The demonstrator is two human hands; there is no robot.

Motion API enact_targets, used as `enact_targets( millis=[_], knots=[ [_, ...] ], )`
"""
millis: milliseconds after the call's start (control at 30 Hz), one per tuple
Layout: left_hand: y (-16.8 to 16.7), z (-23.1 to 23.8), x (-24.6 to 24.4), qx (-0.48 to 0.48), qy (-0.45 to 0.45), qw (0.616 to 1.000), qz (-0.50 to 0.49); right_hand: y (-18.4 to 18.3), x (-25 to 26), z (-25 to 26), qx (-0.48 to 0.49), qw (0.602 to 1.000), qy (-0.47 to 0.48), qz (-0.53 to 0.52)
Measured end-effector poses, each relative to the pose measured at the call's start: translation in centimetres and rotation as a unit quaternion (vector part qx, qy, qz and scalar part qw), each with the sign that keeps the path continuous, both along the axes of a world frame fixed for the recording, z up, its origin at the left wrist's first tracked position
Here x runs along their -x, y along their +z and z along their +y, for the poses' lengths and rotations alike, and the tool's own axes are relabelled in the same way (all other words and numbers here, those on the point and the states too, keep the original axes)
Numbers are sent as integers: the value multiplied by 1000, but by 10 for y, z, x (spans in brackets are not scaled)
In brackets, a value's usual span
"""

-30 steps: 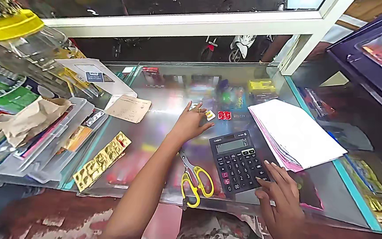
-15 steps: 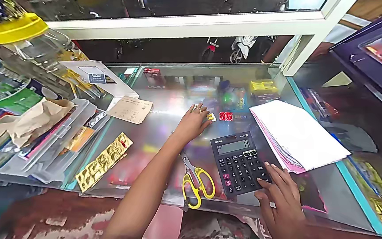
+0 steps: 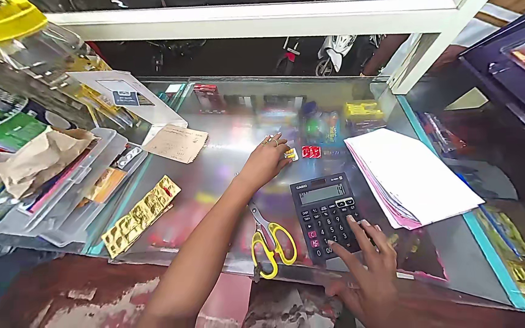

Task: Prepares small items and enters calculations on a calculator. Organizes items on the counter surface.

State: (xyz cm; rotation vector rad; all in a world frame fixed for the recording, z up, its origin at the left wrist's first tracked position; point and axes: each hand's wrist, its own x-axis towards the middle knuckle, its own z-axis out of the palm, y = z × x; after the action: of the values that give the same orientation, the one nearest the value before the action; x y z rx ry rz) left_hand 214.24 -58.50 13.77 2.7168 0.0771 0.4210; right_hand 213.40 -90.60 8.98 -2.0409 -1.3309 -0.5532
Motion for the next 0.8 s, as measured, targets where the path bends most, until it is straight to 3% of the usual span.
enact_targets(
  millis=[133, 367, 533, 800],
  knots=[
    [2, 0, 1, 5, -1, 1000, -3, 4, -1, 3, -9, 1000, -20, 9],
    [0, 1, 1, 0, 1, 1000, 3, 15, -3, 16, 78, 994, -75, 4],
    [-1, 2, 0, 6, -3, 1000, -7, 18, -4, -1, 23, 996, -81, 27],
    [0, -1, 1, 11, 59, 998, -29, 9, -12, -23, 12, 996, -68, 54]
  ],
)
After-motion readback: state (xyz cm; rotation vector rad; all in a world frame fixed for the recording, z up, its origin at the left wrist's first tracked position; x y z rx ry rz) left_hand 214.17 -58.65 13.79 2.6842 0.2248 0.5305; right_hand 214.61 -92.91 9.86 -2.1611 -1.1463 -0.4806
